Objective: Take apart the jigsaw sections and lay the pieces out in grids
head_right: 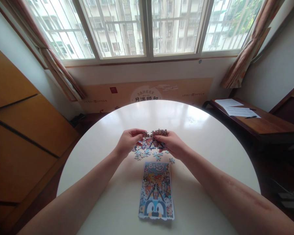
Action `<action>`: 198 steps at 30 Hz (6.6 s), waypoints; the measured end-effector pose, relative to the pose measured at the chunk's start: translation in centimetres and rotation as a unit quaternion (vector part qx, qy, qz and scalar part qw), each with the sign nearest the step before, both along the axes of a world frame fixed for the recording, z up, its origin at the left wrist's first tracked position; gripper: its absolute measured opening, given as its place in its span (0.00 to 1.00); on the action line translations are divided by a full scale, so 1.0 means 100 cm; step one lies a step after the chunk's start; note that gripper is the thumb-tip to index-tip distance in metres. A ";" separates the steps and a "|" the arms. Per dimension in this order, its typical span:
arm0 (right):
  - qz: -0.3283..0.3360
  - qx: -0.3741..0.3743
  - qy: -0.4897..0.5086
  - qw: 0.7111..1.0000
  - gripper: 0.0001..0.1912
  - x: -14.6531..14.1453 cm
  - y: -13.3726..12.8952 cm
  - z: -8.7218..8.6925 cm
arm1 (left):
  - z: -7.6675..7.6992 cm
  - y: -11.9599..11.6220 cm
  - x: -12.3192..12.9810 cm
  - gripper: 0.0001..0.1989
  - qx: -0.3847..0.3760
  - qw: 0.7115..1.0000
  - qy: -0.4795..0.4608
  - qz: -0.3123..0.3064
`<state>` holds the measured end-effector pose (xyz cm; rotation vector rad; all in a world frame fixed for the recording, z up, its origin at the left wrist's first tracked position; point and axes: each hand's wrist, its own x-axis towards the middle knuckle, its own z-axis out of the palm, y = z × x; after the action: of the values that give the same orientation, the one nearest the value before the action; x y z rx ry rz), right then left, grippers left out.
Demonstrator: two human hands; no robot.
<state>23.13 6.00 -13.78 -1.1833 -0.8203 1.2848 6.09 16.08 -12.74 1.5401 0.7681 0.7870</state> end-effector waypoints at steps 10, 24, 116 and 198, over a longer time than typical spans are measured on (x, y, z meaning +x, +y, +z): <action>0.021 0.020 0.005 1.000 0.18 0.000 -0.002 0.001 | 0.000 0.000 -0.001 0.12 0.022 0.999 -0.018 -0.024; -0.009 0.017 -0.011 1.000 0.17 -0.005 -0.002 0.004 | 0.002 -0.004 0.000 0.12 -0.035 0.999 -0.024 -0.024; -0.033 -0.028 -0.156 0.987 0.19 0.010 0.002 -0.003 | -0.002 0.017 -0.014 0.11 0.247 0.908 0.338 -0.001; -0.096 0.117 -0.105 0.983 0.12 0.003 -0.001 0.000 | 0.010 -0.006 -0.005 0.16 -0.104 0.983 0.085 -0.127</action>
<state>23.48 5.85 -13.78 -1.1893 -0.9578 0.8903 5.61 15.53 -11.75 1.4918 0.7353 0.3774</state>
